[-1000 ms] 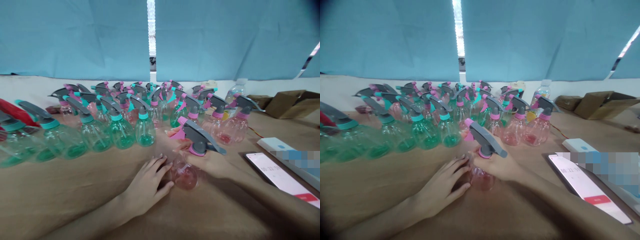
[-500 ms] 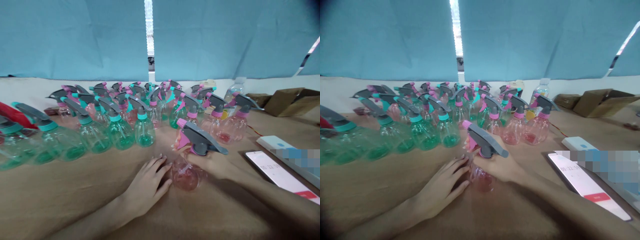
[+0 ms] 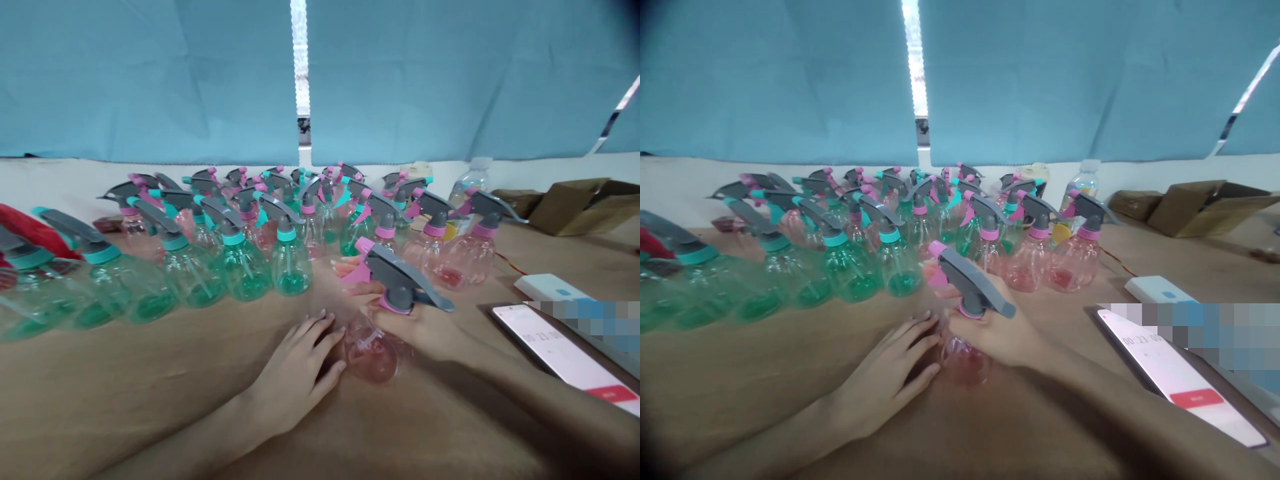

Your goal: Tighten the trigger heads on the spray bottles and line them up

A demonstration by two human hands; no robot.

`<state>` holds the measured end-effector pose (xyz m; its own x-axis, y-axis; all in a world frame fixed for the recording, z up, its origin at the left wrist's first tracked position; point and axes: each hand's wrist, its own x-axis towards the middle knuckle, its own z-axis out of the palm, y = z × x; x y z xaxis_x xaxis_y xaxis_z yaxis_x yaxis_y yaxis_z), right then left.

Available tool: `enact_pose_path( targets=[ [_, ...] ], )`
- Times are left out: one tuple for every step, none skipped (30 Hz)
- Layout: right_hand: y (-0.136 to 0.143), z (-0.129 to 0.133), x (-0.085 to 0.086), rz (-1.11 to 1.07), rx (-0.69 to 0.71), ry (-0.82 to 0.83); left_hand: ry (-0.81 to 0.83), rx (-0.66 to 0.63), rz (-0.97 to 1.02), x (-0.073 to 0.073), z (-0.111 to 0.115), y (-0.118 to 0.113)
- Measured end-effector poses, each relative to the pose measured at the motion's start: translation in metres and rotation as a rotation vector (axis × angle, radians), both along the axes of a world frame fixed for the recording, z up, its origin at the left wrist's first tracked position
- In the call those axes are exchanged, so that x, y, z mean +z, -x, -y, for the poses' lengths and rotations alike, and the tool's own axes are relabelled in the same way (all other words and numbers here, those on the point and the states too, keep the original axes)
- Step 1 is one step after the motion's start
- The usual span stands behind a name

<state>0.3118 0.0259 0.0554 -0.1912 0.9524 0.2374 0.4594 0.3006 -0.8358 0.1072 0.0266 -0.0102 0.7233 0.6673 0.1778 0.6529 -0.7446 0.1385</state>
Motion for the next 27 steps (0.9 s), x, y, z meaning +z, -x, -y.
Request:
enact_pose_path(
  targets=[
    [0.0002,-0.0005,-0.0002,-0.017,0.01,-0.015,0.002,0.001,-0.002,0.0003,0.0001,-0.0002],
    [0.0005,-0.0011,-0.0002,-0.043,0.026,-0.033,0.005,0.001,-0.003,0.0005,0.0003,-0.0004],
    [0.0008,-0.0016,0.0,-0.07,0.041,-0.047,0.006,0.001,-0.003,0.0007,0.0004,-0.0005],
    [0.0012,-0.002,0.0003,-0.088,0.051,-0.057,0.006,-0.001,-0.002,0.0009,0.0005,-0.0006],
    [0.0015,-0.0022,0.0007,-0.099,0.053,-0.063,0.005,-0.002,0.001,0.0009,0.0005,-0.0006],
    [0.0018,-0.0023,0.0011,-0.102,0.05,-0.063,0.004,-0.003,0.003,0.0009,0.0004,-0.0006],
    [0.002,-0.0023,0.0015,-0.102,0.047,-0.056,0.003,-0.004,0.004,0.0008,0.0002,-0.0005],
    [0.0021,-0.0021,0.0018,-0.101,0.045,-0.048,0.003,-0.004,0.004,0.0008,0.0,-0.0004],
    [0.0021,-0.0018,0.0022,-0.102,0.049,-0.044,0.003,-0.002,0.005,0.0007,-0.0003,-0.0004],
    [0.0021,-0.0014,0.0024,-0.1,0.054,-0.05,0.003,-0.001,0.005,0.0007,-0.0005,-0.0003],
    [0.002,-0.0011,0.0027,-0.09,0.057,-0.06,0.004,0.0,0.004,0.0008,-0.0006,-0.0003],
    [0.002,-0.0007,0.0029,-0.072,0.057,-0.067,0.004,0.0,0.003,0.0008,-0.0006,-0.0004],
    [0.0019,-0.0004,0.0032,-0.049,0.051,-0.075,0.003,-0.001,0.002,0.0009,-0.0005,-0.0005],
    [0.0019,-0.0002,0.0034,-0.028,0.044,-0.079,0.003,-0.002,-0.001,0.0009,-0.0004,-0.0005],
    [0.0019,-0.0001,0.0036,-0.014,0.036,-0.08,0.003,-0.001,-0.004,0.0009,-0.0003,-0.0006],
    [0.002,0.0,0.0038,-0.009,0.031,-0.076,0.004,-0.001,-0.007,0.0008,-0.0001,-0.0006],
    [0.002,0.0,0.0039,-0.01,0.03,-0.07,0.004,-0.001,-0.008,0.0007,0.0,-0.0007],
    [0.002,0.0001,0.0041,-0.013,0.037,-0.065,0.004,-0.001,-0.008,0.0006,0.0001,-0.0007],
    [0.0019,0.0001,0.0042,-0.018,0.047,-0.06,0.004,0.0,-0.009,0.0006,0.0001,-0.0006],
    [0.0017,0.0002,0.0042,-0.023,0.054,-0.055,0.003,-0.001,-0.008,0.0006,0.0001,-0.0006],
    [0.0014,0.0003,0.0041,-0.025,0.058,-0.05,0.002,-0.002,-0.008,0.0007,0.0001,-0.0006],
    [0.0011,0.0005,0.0039,-0.024,0.06,-0.043,0.001,-0.003,-0.007,0.001,0.0002,-0.0006],
    [0.0007,0.0005,0.0036,-0.025,0.056,-0.039,-0.001,-0.003,-0.005,0.0012,0.0002,-0.0006],
    [0.0004,0.0005,0.0031,-0.026,0.052,-0.033,-0.001,-0.003,-0.003,0.0016,0.0002,-0.0007],
    [0.0002,0.0003,0.0026,-0.027,0.048,-0.028,-0.001,-0.003,-0.002,0.0019,0.0002,-0.0008],
    [0.0001,0.0001,0.0021,-0.027,0.049,-0.023,0.0,-0.003,-0.003,0.0022,0.0003,-0.001],
    [0.0001,-0.0001,0.0017,-0.027,0.048,-0.019,0.001,-0.004,-0.003,0.0025,0.0003,-0.0011]
  ],
)
